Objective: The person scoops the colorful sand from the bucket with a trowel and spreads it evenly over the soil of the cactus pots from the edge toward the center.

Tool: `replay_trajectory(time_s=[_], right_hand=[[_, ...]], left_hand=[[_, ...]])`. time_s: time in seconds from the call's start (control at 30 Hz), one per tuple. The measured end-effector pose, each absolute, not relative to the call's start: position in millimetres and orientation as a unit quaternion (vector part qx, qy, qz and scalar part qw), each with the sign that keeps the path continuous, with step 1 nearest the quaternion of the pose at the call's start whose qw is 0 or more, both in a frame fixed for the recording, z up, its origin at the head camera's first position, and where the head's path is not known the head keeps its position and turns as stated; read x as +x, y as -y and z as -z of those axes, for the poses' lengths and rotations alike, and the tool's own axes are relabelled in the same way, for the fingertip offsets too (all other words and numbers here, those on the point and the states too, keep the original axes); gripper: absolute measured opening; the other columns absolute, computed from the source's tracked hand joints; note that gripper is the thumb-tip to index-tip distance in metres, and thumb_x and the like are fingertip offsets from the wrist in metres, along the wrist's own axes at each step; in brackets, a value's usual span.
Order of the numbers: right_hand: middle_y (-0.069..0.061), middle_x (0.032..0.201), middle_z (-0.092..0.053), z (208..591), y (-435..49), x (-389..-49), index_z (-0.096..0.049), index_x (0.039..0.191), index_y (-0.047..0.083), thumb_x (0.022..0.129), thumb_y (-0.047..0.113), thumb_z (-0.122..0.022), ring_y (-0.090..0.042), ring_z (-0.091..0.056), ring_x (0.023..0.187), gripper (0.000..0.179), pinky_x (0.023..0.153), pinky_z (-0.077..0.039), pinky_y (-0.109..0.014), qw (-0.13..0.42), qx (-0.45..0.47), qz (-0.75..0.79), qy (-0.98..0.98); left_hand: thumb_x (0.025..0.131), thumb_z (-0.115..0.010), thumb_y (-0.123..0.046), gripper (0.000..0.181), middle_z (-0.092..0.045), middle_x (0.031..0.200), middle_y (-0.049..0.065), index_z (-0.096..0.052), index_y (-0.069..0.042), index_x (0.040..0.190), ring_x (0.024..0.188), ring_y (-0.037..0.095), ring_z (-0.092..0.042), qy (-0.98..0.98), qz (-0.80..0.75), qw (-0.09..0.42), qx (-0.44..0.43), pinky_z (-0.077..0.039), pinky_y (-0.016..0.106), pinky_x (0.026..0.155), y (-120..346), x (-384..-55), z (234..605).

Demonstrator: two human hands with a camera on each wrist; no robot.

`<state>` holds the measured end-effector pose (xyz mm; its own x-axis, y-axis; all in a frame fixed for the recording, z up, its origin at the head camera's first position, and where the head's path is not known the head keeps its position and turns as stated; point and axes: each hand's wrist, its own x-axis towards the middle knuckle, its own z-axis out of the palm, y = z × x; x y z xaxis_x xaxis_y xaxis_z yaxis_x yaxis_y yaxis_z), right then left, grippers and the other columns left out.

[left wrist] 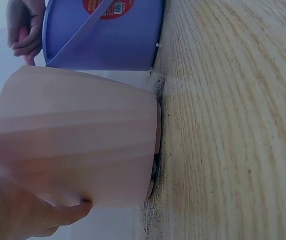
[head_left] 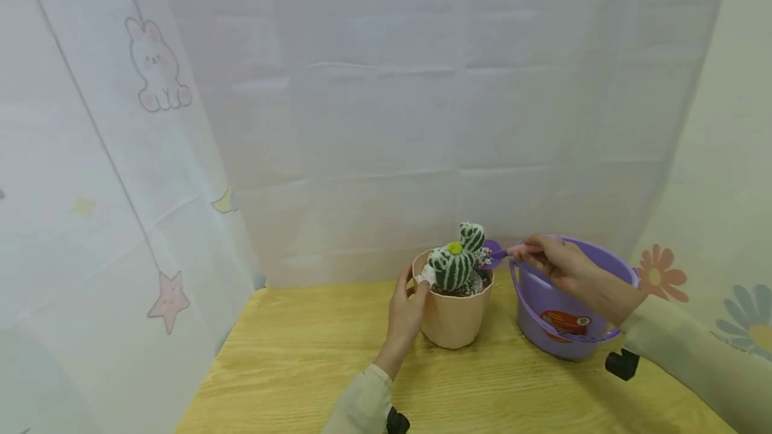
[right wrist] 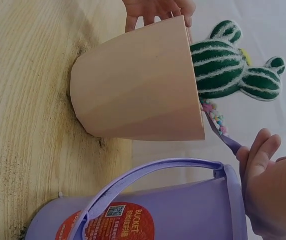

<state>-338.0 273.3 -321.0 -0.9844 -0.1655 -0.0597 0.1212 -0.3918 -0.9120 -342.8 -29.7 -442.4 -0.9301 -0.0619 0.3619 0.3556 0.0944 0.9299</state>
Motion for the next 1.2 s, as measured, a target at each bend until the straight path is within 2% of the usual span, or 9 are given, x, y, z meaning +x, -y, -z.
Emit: replay_trajectory(time_s=[0.23,0.4,0.6,0.9,1.03,1.2], right_hand=[[-0.018,0.094,-0.074,321,-268,-347,-0.079,0.086,-0.001,0.106,0.001,-0.047,-0.018,-0.074,0.088,0.039,0.084,-0.054,-0.020,0.094,-0.016,0.833,-0.544],[-0.019,0.095,-0.074,321,-262,-357,-0.079,0.082,-0.001,0.106,-0.001,-0.046,-0.021,-0.074,0.088,0.041,0.088,-0.054,-0.024,0.094,-0.028,0.828,-0.552],[-0.019,0.103,-0.074,320,-255,-364,-0.080,0.089,-0.001,0.106,0.001,-0.046,-0.020,-0.073,0.091,0.038,0.090,-0.052,-0.021,0.103,-0.049,0.802,-0.586],[-0.013,0.101,-0.075,326,-256,-375,-0.080,0.095,-0.001,0.106,0.001,-0.046,-0.018,-0.072,0.091,0.036,0.085,-0.054,-0.020,0.106,-0.082,0.786,-0.604],[-0.015,0.104,-0.075,328,-261,-375,-0.076,0.103,-0.007,0.106,0.001,-0.048,-0.018,-0.072,0.093,0.030,0.085,-0.055,-0.021,0.098,-0.091,0.783,-0.607],[-0.017,0.108,-0.073,330,-265,-372,-0.078,0.102,-0.004,0.105,0.001,-0.050,-0.020,-0.072,0.094,0.029,0.087,-0.055,-0.023,0.092,-0.088,0.779,-0.614]], left_hand=[[0.104,-0.057,-0.037,0.059,-0.045,0.154,0.010,-0.040,-0.017,0.157,0.124,0.031,-0.052,0.723,0.664,0.163,-0.105,-0.053,0.047,0.092,26,-344,445],[0.104,-0.056,-0.044,0.061,-0.043,0.155,0.005,-0.038,-0.022,0.157,0.126,0.029,-0.050,0.722,0.667,0.154,-0.099,-0.052,0.047,0.094,26,-344,445],[0.105,-0.056,-0.039,0.059,-0.042,0.156,0.008,-0.038,-0.020,0.157,0.126,0.031,-0.050,0.716,0.672,0.157,-0.105,-0.052,0.047,0.094,26,-345,446],[0.105,-0.056,-0.033,0.055,-0.043,0.154,0.006,-0.039,-0.021,0.157,0.125,0.030,-0.050,0.713,0.676,0.154,-0.106,-0.053,0.045,0.092,23,-340,447],[0.105,-0.056,-0.036,0.056,-0.044,0.153,0.005,-0.039,-0.021,0.157,0.125,0.030,-0.050,0.710,0.679,0.151,-0.109,-0.053,0.046,0.092,18,-338,446],[0.104,-0.056,-0.043,0.059,-0.043,0.154,0.005,-0.038,-0.022,0.157,0.126,0.028,-0.049,0.713,0.677,0.148,-0.107,-0.053,0.046,0.093,15,-337,446]])
